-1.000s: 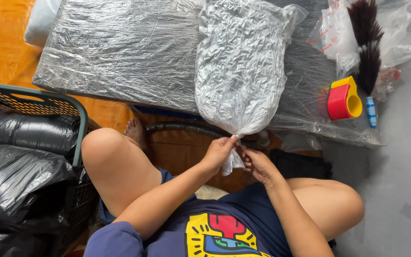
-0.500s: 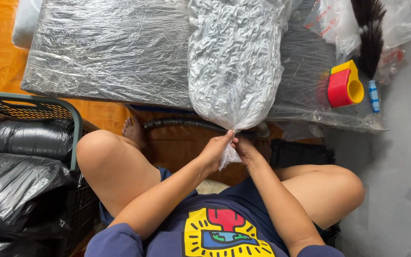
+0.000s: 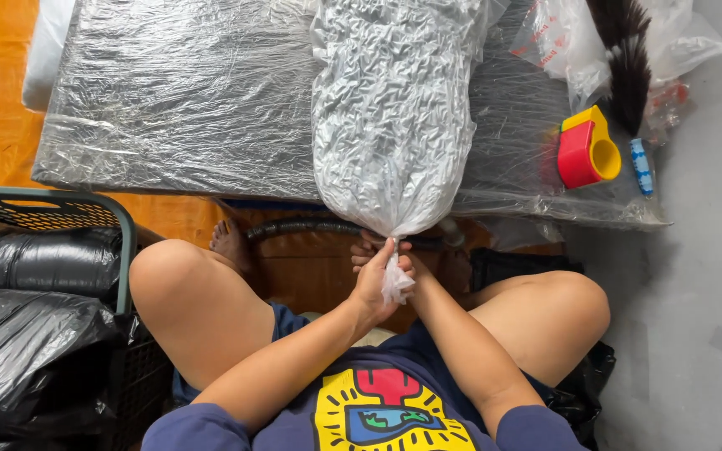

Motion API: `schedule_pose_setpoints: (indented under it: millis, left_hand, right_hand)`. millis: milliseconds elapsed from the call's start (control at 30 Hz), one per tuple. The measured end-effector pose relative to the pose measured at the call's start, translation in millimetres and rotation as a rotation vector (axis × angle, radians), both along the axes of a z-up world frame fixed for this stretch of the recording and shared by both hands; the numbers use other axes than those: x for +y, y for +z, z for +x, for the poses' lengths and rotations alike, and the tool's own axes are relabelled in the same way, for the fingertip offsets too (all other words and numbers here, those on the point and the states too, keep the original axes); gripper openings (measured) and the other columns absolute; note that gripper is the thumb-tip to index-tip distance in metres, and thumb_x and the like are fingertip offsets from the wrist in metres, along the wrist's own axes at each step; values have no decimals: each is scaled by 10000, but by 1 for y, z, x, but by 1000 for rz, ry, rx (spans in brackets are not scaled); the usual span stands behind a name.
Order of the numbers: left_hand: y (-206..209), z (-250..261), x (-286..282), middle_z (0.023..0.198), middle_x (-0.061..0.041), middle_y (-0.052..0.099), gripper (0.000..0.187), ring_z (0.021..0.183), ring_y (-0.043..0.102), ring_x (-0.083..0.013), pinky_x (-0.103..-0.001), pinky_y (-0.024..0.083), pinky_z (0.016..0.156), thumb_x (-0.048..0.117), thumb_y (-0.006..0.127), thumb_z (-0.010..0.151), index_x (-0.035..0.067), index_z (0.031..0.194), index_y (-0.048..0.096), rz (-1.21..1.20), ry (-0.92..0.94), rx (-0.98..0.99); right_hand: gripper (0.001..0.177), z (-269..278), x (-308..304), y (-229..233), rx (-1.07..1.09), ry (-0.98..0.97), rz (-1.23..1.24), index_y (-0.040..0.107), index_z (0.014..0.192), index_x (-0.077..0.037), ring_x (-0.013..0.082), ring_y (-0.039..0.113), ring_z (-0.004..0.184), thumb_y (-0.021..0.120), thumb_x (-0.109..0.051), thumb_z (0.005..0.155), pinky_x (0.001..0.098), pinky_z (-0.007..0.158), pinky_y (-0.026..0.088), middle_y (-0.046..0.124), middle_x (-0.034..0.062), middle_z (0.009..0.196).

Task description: The person ties a white plastic bag containing a white item, compresses it, and places it into a black plastic bag. The person then adjusts the black bag to fully enclose the white package.

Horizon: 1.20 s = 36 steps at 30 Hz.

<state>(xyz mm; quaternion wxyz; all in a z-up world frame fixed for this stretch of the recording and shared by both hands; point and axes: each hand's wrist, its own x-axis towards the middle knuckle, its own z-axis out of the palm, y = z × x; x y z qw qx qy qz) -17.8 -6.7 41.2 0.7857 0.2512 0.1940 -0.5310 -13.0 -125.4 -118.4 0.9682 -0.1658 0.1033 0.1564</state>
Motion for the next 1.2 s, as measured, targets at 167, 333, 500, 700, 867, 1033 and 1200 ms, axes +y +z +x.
schedule_pose_setpoints:
  millis: [167,333,500,700,867,1033,1200]
  left_hand:
    - [-46,-16,-17,634,1,382,331,482,459,-129,-260,360,417,442,500,1075,116,1053,549,119,200,-116]
    - [-74,-15,-22,635,-4,446,339,481,508,-149,-271,397,392,460,512,1068,124,1059,561,149,214,-136]
    - [-78,-21,-35,634,-26,474,352,485,536,-168,-291,414,376,460,501,1075,114,1044,561,158,205,-204]
    - [-105,-32,-43,710,-35,611,330,584,648,-131,-246,534,469,469,554,1049,143,1064,603,328,259,-352]
    - [-81,-32,-37,805,-100,691,326,657,725,-195,-314,617,558,452,567,1059,146,1156,625,358,265,-475]
    - [-79,-23,-9,914,-102,747,322,891,732,-217,-372,603,789,474,628,1024,190,1159,695,593,196,-909]
    - [-66,-8,12,949,-93,750,272,949,738,-265,-409,594,841,427,645,1011,212,1173,684,686,208,-1125]
  right_hand:
    - [608,16,8,-27,-124,75,201,368,900,-107,116,353,708,786,-544,834,354,710,276,307,-22,843]
    - [696,34,22,-86,-246,134,407,313,917,-108,130,331,731,799,-596,807,393,748,254,270,-20,870]
    - [490,25,63,-48,486,164,-695,510,717,-139,94,468,428,735,-498,964,383,485,449,413,-70,550]
    - [394,-11,-32,3,739,-344,-840,609,835,-42,294,683,548,574,-419,947,516,367,522,648,150,692]
    - [386,-72,-25,144,314,-827,-1576,579,790,-98,173,512,456,541,-317,1106,246,453,404,489,45,539]
    - [284,-76,-4,197,-604,-594,-2406,697,1185,-110,277,606,1105,687,-131,901,431,978,461,625,44,1121]
    - [501,-44,-11,207,-890,-300,-2652,669,1269,-138,251,561,1283,686,-170,770,463,1129,364,618,40,1286]
